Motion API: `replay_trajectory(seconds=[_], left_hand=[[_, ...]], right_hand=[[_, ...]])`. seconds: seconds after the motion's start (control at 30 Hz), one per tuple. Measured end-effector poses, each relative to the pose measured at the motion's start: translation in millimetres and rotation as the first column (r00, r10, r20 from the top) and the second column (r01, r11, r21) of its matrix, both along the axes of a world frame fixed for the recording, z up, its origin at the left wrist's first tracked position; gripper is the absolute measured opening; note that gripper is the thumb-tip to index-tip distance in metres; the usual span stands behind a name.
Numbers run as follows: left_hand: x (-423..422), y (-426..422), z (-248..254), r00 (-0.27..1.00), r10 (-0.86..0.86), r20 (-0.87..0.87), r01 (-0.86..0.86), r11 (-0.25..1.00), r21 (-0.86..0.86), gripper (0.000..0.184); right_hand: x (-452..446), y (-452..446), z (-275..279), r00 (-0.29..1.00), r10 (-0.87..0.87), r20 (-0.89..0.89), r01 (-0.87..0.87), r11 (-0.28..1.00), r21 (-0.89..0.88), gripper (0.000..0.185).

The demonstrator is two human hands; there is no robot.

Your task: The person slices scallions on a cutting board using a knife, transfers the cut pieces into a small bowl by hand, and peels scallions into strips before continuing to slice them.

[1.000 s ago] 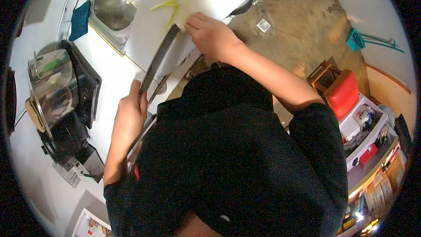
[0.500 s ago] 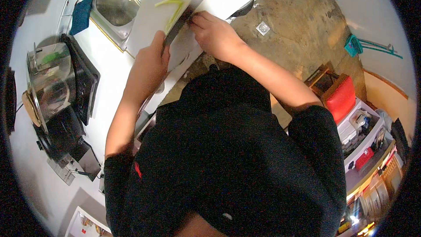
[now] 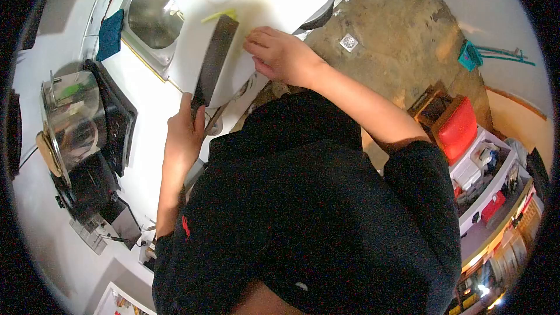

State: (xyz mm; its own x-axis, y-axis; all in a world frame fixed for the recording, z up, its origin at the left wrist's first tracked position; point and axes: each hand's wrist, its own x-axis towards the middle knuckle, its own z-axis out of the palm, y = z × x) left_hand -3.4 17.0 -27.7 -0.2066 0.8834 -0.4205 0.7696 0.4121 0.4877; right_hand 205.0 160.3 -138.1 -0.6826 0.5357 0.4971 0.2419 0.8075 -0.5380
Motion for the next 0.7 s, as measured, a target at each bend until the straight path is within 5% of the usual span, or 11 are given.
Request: replay_trajectory(seconds=[0.43,0.7], left_hand=[[13.6,20.8,-9.3,0.979,-0.158,-0.127,0.162,0.986,0.028,0.014],[0.4,-31.7,-3.0,0.994,-0.048,-0.097,0.046,0.999,-0.029,0.016]], right_hand=[[-5.8,-2.0,1.9,0.996,-0.022,0.090,0.018,0.999,0.049,0.025],[-9.8,-3.2,1.1,0.994,-0.080,0.074,0.077,0.996,0.052,0.028]])
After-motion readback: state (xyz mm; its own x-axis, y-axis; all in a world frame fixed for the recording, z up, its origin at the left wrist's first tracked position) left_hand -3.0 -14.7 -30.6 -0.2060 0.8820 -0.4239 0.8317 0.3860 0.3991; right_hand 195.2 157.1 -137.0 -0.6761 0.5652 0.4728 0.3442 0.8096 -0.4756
